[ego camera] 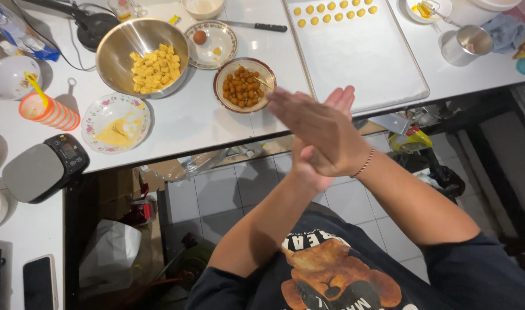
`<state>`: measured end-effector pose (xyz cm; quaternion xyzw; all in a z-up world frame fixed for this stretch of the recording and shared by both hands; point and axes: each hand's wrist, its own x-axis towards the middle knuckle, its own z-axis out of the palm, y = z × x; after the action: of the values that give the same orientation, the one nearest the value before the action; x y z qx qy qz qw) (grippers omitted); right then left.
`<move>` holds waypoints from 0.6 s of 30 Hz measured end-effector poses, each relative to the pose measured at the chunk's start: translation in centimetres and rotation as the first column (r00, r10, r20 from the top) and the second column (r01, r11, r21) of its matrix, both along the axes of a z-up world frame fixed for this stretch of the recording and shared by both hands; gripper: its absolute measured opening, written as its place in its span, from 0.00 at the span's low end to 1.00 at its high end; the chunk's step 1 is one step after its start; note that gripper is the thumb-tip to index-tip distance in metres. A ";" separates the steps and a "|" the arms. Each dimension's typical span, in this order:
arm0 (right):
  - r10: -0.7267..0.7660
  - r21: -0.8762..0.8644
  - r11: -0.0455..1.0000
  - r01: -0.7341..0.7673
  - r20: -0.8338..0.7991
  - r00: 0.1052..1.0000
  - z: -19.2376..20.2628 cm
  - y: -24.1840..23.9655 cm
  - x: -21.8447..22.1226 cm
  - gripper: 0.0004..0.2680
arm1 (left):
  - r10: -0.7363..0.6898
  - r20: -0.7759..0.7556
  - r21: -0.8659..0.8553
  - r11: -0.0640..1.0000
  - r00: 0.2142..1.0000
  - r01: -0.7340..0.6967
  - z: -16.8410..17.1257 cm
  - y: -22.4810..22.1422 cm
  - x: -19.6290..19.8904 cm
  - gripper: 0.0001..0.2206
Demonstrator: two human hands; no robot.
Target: Shaping small dough balls by hand, inserting a filling, and placing them on a baking tray.
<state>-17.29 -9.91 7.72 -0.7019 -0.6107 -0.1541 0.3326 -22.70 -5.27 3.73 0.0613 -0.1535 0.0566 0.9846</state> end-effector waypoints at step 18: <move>0.061 0.277 0.948 0.157 -0.642 0.764 0.3 -2.4 2.6 0.40 | -0.198 -0.325 -0.070 0.980 0.925 0.185 -3.8 2.2 4.7 0.24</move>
<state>-14.71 -12.36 8.00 -0.6653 -0.4086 -0.0084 0.6248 -18.00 -3.05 -0.06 0.0360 0.0093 -0.0481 0.9982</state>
